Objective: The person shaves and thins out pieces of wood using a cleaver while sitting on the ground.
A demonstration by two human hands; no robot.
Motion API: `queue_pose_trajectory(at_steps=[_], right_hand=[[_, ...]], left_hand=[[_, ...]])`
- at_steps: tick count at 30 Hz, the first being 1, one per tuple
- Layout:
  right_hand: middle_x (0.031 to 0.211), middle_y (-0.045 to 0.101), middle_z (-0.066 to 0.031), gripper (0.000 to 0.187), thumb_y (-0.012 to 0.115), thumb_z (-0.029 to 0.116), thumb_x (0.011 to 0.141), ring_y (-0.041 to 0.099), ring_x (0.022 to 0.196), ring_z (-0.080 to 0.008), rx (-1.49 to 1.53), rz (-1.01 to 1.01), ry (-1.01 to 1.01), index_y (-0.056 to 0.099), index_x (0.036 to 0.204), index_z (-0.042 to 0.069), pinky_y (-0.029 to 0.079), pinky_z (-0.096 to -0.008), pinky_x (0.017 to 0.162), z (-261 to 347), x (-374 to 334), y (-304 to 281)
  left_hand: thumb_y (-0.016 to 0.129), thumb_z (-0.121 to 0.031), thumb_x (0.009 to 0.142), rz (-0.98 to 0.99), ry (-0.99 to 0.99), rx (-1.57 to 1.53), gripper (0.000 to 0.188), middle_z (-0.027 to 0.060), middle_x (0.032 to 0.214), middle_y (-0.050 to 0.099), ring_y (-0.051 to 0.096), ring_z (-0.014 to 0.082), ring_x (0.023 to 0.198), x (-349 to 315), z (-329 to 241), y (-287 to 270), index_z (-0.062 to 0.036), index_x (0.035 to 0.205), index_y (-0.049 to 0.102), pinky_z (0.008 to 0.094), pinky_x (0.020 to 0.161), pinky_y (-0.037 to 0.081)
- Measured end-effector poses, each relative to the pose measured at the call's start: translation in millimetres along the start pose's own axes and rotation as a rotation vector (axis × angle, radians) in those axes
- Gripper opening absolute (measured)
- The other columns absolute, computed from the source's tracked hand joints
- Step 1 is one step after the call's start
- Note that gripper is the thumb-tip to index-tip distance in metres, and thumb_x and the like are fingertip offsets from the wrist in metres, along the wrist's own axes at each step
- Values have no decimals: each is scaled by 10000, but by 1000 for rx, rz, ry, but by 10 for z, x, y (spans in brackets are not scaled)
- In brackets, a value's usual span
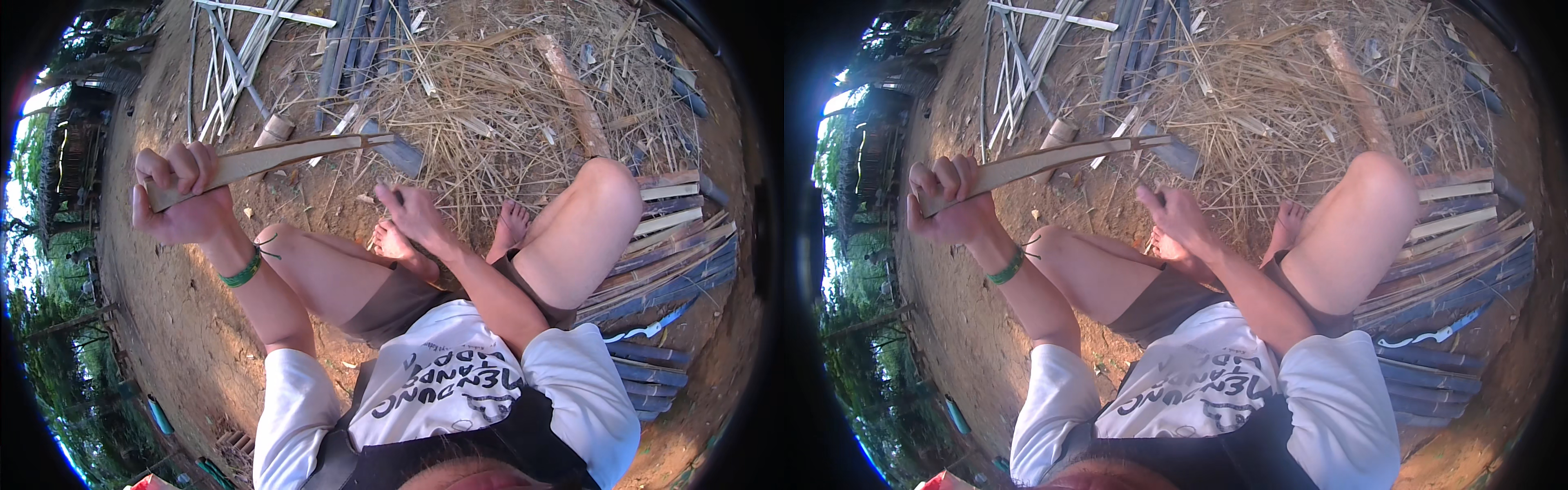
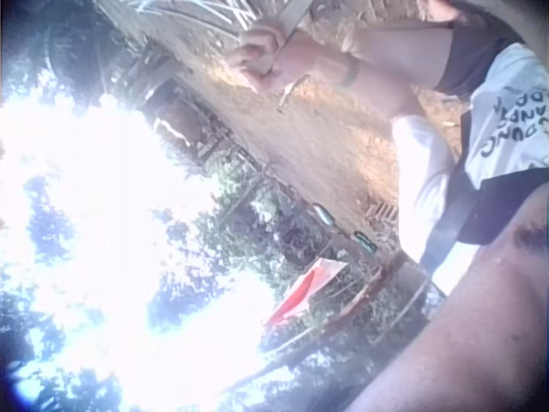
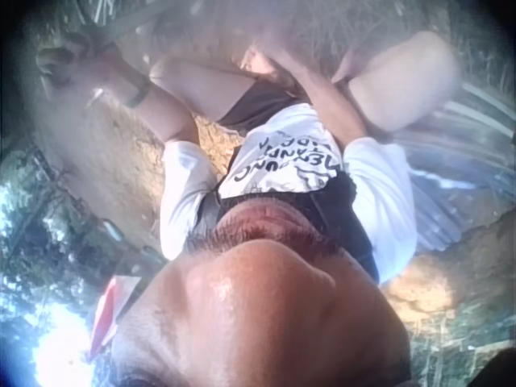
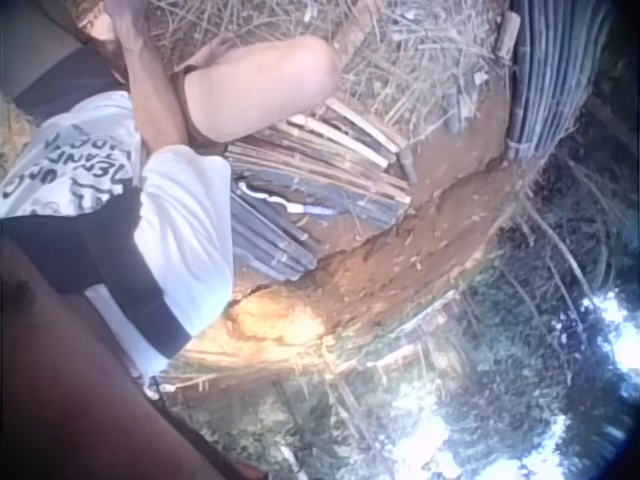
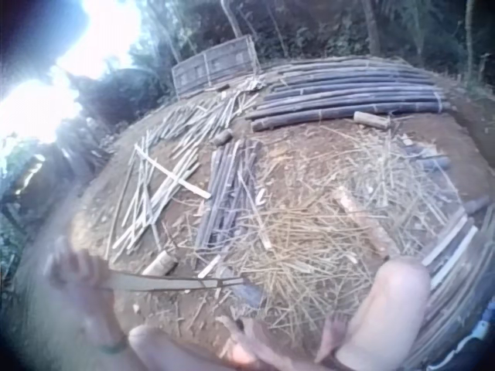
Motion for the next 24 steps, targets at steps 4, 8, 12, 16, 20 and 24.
queue_pose_trajectory(at_steps=[4,8,12,16,20,24], right_hand=[[587,596,-207,654,528,589,931,631,582,-340,-5,19,-45,663,800,-38,475,-453,583,57,-50,67],[676,639,-264,693,510,615,924,675,698,-389,-102,12,188,686,843,-50,502,-475,656,-602,97,88],[515,562,-135,725,479,630,936,621,505,-249,-241,-140,307,624,638,-15,434,-415,497,-1597,246,62],[531,547,-126,731,468,628,943,551,496,-228,-140,-102,217,607,658,-30,425,-413,523,-1119,164,91],[539,513,-111,699,473,596,958,483,521,-198,-7,-26,9,592,692,-40,387,-399,542,-228,107,-82],[614,583,-214,730,471,637,940,586,593,-288,5,29,-9,646,746,-45,443,-448,637,-88,64,-69]], left_hand=[[403,-397,917,92,-24,-10,326,-9,545,314,255,102,483,-19,26,86,-131,742,331,277,500,252],[430,-391,890,129,-62,-4,308,-10,539,308,263,105,483,-43,-4,63,-148,731,327,283,517,252],[427,-402,907,248,-68,-52,330,-10,533,328,251,103,472,31,56,138,-131,744,334,288,486,244],[513,-393,854,424,-121,-98,328,-25,481,364,282,101,405,-29,42,32,-136,711,370,275,425,230],[582,-387,798,666,-211,-162,327,-28,444,408,329,99,360,30,57,152,-139,674,410,257,378,227],[604,-396,792,774,-229,-226,342,-32,443,422,342,104,351,23,97,170,-140,657,423,256,365,247]])
Point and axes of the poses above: each hand's wrist, its own x-axis towards the middle knuckle, its own y-axis out of the palm, z = x × y, the point moved 3 cm from there along x, towards the middle knuckle
